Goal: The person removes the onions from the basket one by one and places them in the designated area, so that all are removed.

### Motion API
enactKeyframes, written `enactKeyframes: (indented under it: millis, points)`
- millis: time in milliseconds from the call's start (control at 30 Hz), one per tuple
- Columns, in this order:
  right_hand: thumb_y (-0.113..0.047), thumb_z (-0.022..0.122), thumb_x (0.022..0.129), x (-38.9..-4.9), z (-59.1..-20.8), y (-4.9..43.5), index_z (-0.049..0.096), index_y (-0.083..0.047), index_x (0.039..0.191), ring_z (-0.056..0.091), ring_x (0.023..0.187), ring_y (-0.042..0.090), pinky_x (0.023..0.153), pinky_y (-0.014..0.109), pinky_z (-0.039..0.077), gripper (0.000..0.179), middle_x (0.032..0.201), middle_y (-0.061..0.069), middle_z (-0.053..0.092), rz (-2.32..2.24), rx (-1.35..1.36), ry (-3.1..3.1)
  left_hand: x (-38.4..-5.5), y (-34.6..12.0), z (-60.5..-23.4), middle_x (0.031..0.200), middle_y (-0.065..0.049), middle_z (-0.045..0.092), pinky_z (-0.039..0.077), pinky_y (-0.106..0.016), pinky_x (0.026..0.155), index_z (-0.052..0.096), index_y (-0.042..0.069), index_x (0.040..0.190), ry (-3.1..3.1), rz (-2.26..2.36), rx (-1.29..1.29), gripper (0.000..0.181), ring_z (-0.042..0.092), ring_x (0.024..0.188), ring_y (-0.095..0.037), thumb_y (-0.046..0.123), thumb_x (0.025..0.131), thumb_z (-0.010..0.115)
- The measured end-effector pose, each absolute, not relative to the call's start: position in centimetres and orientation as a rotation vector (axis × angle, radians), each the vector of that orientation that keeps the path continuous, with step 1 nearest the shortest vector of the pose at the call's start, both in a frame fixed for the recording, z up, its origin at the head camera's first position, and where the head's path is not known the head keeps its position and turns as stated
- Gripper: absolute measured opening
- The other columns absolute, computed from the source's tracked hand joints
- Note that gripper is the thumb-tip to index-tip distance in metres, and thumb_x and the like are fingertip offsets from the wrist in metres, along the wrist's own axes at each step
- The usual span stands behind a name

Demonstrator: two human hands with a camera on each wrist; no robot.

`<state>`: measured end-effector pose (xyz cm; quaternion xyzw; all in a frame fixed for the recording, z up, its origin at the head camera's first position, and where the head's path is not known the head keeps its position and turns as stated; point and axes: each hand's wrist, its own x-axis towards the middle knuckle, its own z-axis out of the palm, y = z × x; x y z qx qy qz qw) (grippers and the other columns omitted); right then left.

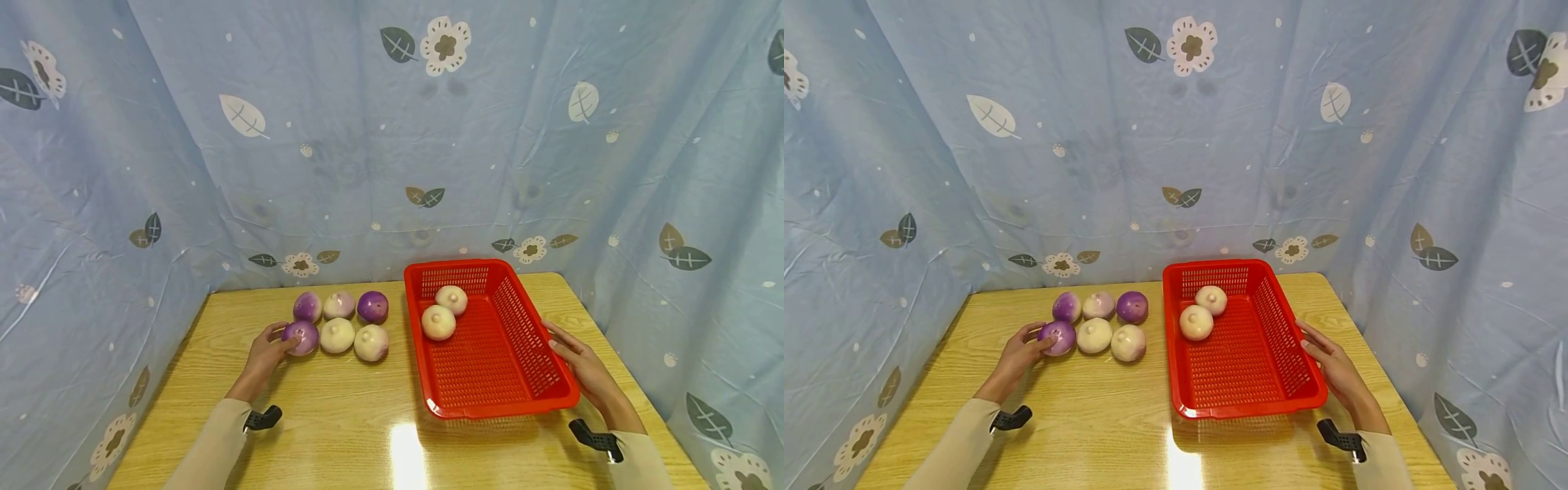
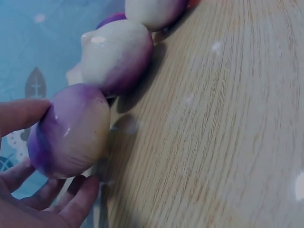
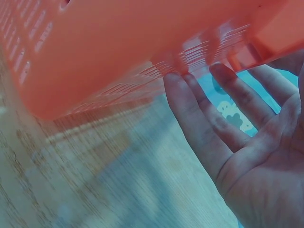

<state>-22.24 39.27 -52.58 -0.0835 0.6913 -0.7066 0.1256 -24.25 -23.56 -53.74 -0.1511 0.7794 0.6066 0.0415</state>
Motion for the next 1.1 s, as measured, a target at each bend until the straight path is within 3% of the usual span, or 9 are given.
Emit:
enactKeyframes:
  millis: [100,267,400,733,1100]
  points:
    - [-0.023,0.043,0.106,-22.2,-52.6,39.2,0.017,-0.019,0.158,0.068,0.105,0.009,0.082,0.032,0.060,0.058,0.125,-0.019,0.062,-2.058,-0.237,2.024,-23.9,-23.6,-53.4,0.149,-0.022,0.038,0.050,-0.031,0.095,0.037,0.008,0.148,2.357,1.878,-0.452,0.065,0.051,0.122,-0.025,0.024,0.093,0.068]
    - [-0.025,0.043,0.106,-22.3,-52.6,39.3,0.019,-0.022,0.158,0.068,0.104,0.008,0.082,0.033,0.060,0.057,0.124,-0.019,0.062,-2.048,-0.211,2.051,-23.7,-23.8,-53.6,0.147,-0.023,0.041,0.052,-0.022,0.084,0.040,0.008,0.147,2.372,1.886,-0.359,0.060,0.056,0.111,-0.020,0.013,0.093,0.066]
    - [-0.026,0.043,0.106,-22.2,-52.5,39.2,0.018,-0.022,0.158,0.068,0.104,0.007,0.083,0.032,0.060,0.058,0.125,-0.021,0.061,-2.024,-0.200,2.076,-23.9,-23.8,-54.2,0.146,-0.024,0.041,0.051,-0.019,0.080,0.040,0.008,0.146,2.392,1.894,-0.330,0.059,0.054,0.117,-0.026,0.010,0.093,0.065]
    - [-0.021,0.039,0.107,-22.0,-52.6,39.2,0.014,-0.018,0.159,0.067,0.105,0.008,0.081,0.033,0.060,0.057,0.127,-0.018,0.060,-2.060,-0.284,2.005,-23.8,-24.0,-54.6,0.152,-0.024,0.039,0.045,-0.039,0.104,0.037,0.008,0.148,2.414,1.854,-0.325,0.066,0.042,0.137,-0.039,0.013,0.091,0.069]
    - [-0.020,0.039,0.107,-22.0,-52.6,39.3,0.016,-0.018,0.159,0.067,0.105,0.008,0.081,0.033,0.060,0.056,0.127,-0.019,0.060,-2.073,-0.290,2.000,-22.8,-24.8,-53.0,0.154,-0.022,0.035,0.045,-0.006,0.082,0.029,0.002,0.150,2.360,2.034,-0.279,0.068,0.035,0.144,-0.036,0.014,0.094,0.066]
